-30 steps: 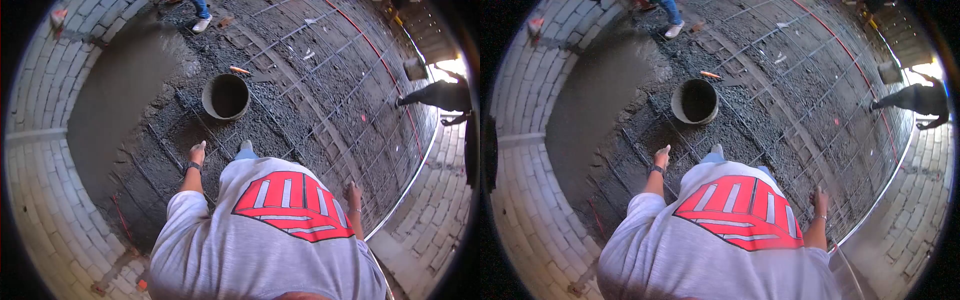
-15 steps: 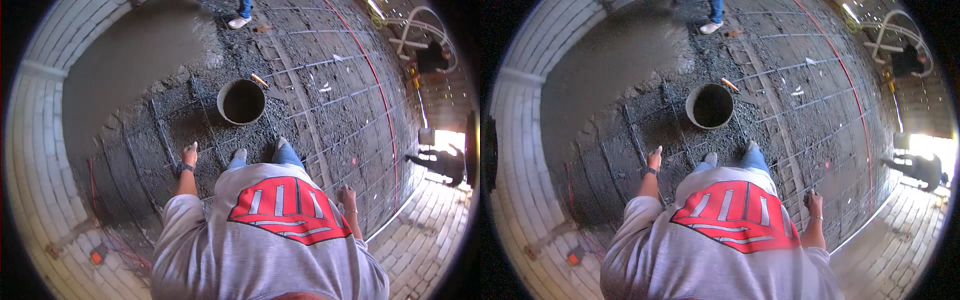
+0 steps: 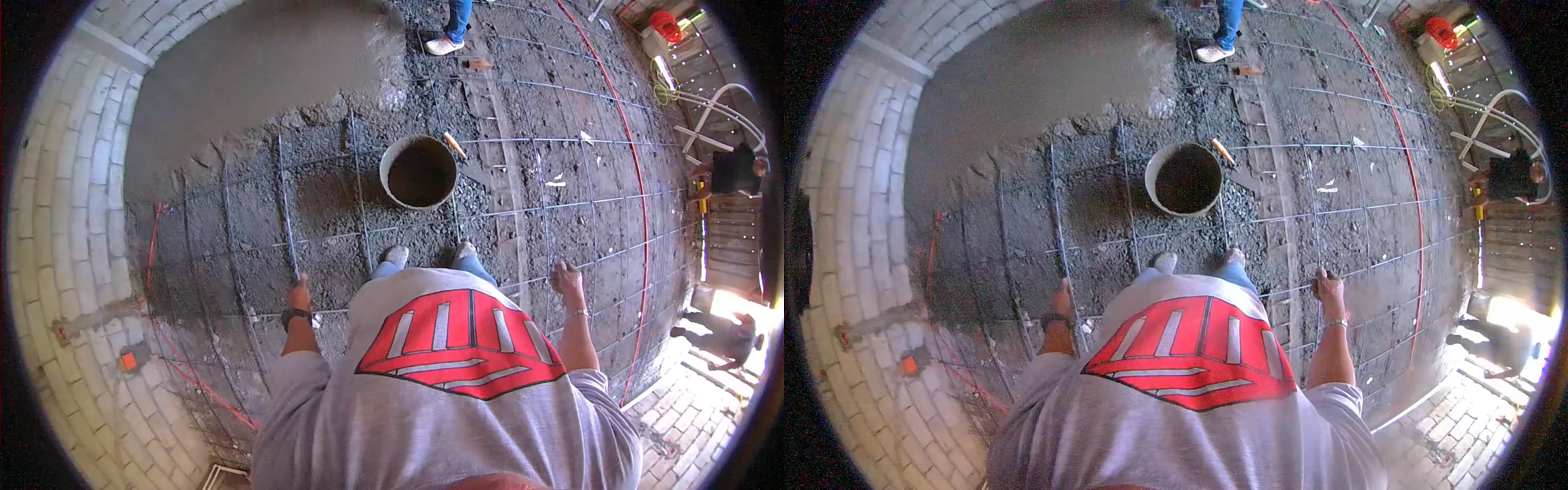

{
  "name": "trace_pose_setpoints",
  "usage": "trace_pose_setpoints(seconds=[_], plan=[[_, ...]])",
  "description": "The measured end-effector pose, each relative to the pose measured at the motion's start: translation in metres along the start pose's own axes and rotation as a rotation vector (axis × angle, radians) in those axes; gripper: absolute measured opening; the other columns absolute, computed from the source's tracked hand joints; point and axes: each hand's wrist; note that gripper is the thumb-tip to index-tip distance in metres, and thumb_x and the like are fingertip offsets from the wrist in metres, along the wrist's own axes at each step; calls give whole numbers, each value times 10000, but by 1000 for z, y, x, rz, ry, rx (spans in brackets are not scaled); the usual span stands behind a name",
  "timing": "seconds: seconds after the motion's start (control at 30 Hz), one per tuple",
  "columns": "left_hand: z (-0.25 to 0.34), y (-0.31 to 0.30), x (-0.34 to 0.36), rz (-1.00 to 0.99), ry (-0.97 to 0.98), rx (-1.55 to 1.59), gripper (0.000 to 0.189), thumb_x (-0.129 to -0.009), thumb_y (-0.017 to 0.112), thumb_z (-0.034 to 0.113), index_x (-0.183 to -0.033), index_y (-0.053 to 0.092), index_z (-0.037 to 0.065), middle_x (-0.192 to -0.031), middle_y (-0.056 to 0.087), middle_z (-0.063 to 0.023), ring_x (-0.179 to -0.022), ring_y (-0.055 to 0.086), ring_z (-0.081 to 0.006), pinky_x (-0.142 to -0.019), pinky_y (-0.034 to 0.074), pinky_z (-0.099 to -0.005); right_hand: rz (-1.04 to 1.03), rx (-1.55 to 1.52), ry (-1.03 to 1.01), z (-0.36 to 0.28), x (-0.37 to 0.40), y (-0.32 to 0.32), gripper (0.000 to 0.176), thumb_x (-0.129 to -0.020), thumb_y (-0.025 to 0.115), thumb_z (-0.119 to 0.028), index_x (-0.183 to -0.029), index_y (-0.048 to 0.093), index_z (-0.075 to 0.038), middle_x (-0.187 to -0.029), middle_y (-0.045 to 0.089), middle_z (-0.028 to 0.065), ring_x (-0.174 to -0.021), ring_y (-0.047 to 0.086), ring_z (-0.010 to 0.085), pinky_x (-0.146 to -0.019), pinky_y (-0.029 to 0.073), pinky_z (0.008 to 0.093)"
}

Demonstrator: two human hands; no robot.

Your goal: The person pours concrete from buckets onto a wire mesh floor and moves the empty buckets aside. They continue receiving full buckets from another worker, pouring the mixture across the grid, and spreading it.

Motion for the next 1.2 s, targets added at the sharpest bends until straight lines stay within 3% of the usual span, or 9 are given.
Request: trace_pose_setpoints(seconds=[0.1, 0.17, 0.37, 0.63, 0.7, 0.77, 0.83, 1.03, 1.2], plan=[[-5, -11, -28, -63, 43, 195, 652, -786, 480, 567, -992, 576, -44, -955, 588, -200, -843, 545, -344, -734, 414, -447, 16, 108, 35, 25, 5, -12, 281, -826, 555, -352, -702, 532, -101, -536, 507, 5, -403, 448, 88, -354, 338, 234], [3, -17, -36, -55, 88, 251, 670, -785, 478, 572, -1012, 569, -52, -991, 581, -212, -874, 545, -360, -756, 416, -446, 56, 449, 133, 45, 16, -30, 315, -821, 518, -346, -812, 594, -40, -598, 597, 85, -484, 561, 194, -431, 432, 317], [21, -30, -86, 87, 46, -41, 655, -780, 483, 571, -1018, 581, -32, -1013, 578, -226, -966, 528, -384, -799, 409, -447, -303, 1564, -335, 162, 82, -59, 235, -798, 484, -293, -750, 617, -104, -715, 625, 160, -672, 626, 270, -595, 499, 414], [41, -33, -109, -56, 171, -36, 670, -733, 531, 588, -951, 598, -42, -989, 574, -257, -969, 517, -411, -811, 399, -432, -298, 1458, -219, 160, 115, -37, 242, -783, 493, -303, -752, 618, -99, -722, 624, 164, -679, 625, 277, -604, 499, 421], [49, -35, -110, 155, 280, -43, 666, -728, 537, 590, -919, 604, -45, -973, 575, -265, -963, 521, -405, -808, 402, -421, -280, 1411, -180, 148, 120, -31, 243, -779, 495, -306, -752, 618, -98, -724, 624, 166, -681, 624, 279, -606, 498, 423], [29, -27, -164, 89, 324, 180, 700, -714, 526, 619, -924, 606, -44, -976, 572, -269, -964, 520, -402, -813, 401, -420, -278, 1384, -146, 133, 124, -24, 245, -775, 497, -308, -752, 619, -96, -726, 624, 167, -682, 624, 281, -608, 498, 425], [57, -46, -133, 192, 328, -64, 722, -700, 529, 631, -948, 602, -43, -994, 568, -270, -980, 517, -396, -822, 398, -424, -288, 1399, -131, 124, 127, -22, 248, -771, 499, -311, -752, 619, -95, -728, 623, 168, -684, 624, 282, -610, 498, 427], [34, -29, -158, 275, 365, -26, 693, -700, 544, 603, -947, 606, -41, -978, 569, -276, -971, 515, -408, -821, 402, -440, -361, 1535, -161, 107, 133, -21, 255, -760, 505, -318, -753, 619, -91, -733, 623, 171, -689, 623, 288, -616, 498, 432], [6, -19, -150, 36, 384, -96, 672, -736, 486, 612, -973, 611, -5, -977, 579, -251, -940, 520, -426, -799, 413, -452, -409, 1657, -252, 110, 127, -20, 261, -751, 510, -325, -754, 620, -88, -738, 622, 174, -693, 622, 292, -621, 498, 437]])
Point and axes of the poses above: each hand's wrist, its own x-axis away from the middle knuckle, its own y-axis out of the palm, z = x × y
